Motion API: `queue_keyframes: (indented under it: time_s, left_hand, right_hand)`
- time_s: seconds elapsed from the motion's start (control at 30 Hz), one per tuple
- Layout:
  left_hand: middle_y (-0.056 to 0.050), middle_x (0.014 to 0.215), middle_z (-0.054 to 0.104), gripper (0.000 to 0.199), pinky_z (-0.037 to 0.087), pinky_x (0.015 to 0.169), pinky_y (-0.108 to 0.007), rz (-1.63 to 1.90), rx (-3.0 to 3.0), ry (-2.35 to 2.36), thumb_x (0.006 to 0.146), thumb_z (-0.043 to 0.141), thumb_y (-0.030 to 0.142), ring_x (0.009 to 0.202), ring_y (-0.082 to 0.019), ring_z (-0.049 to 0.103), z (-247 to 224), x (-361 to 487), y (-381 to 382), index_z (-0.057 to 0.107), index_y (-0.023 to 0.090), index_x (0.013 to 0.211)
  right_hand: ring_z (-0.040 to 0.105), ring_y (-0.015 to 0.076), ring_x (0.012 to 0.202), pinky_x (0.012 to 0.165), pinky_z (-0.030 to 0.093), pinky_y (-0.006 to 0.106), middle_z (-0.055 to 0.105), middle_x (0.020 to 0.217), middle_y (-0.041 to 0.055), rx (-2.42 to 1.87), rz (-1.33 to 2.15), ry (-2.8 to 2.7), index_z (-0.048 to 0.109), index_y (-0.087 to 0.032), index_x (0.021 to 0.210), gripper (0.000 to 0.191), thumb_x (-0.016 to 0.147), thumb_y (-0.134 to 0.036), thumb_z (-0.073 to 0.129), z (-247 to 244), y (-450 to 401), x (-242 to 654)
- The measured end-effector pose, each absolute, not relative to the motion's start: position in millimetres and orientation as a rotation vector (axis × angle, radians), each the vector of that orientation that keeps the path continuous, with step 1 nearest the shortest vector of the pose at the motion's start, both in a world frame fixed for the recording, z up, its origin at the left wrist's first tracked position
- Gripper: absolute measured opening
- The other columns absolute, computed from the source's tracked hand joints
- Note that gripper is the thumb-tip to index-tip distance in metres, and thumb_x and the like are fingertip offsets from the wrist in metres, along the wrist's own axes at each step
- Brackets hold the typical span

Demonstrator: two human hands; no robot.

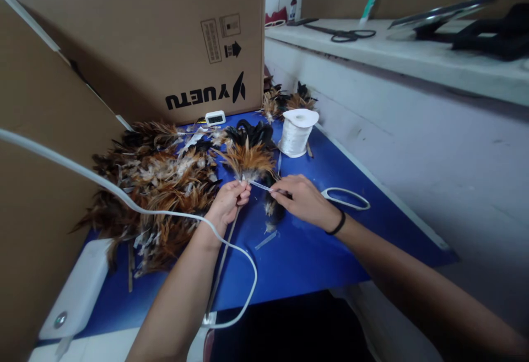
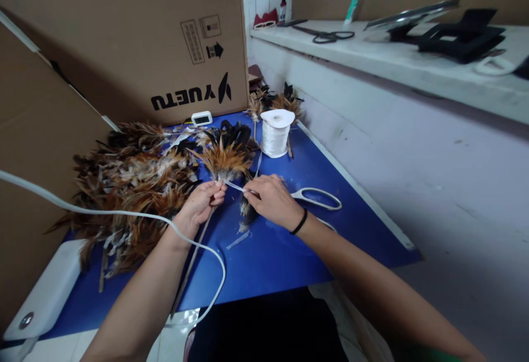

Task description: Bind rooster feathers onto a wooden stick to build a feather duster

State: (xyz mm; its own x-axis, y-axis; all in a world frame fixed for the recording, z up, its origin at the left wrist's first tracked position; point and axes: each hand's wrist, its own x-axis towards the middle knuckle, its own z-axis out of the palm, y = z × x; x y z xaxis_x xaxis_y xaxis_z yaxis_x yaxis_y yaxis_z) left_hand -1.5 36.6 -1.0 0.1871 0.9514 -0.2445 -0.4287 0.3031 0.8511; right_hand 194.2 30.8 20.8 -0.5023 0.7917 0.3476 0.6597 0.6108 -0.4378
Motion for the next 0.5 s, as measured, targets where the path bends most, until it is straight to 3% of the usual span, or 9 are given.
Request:
queue_keyframes:
  time_s: [0.2,0.37,0.5]
  left_hand:
    - [-0.002,0.062,0.05,0.021,0.018,0.037,-0.013,1.198,0.689,0.895,0.066,0.071,0.017,0.044,0.0,0.033,1.5,-13.7,41.6,0.053,0.008,0.064]
    - [-0.003,0.064,0.052,0.017,0.02,0.037,-0.012,1.266,0.666,0.903,0.067,0.068,0.013,0.045,0.0,0.034,2.2,-22.2,45.4,0.052,0.007,0.064]
    - [-0.001,0.062,0.05,0.018,0.019,0.037,-0.012,1.287,0.674,0.911,0.067,0.069,0.014,0.044,0.0,0.034,1.2,-25.0,47.5,0.052,0.007,0.064]
  right_hand:
    - [0.056,0.0153,0.081,0.075,0.04,0.028,0.063,0.083,0.0058,-1.189,0.31,-2.31,0.066,-0.017,0.082,0.019,0.085,-0.019,0.047,28.0,38.7,185.2]
    - [0.056,0.0101,0.058,0.057,0.043,0.023,0.063,0.067,0.0009,-1.177,0.8,-2.131,0.062,-0.017,0.081,0.014,0.083,-0.024,0.051,33.6,53.4,167.3]
    - [0.06,0.0104,0.061,0.057,0.047,0.022,0.065,0.071,0.0036,-1.067,1.201,-1.857,0.058,-0.014,0.078,0.012,0.08,-0.026,0.054,40.2,68.7,152.4]
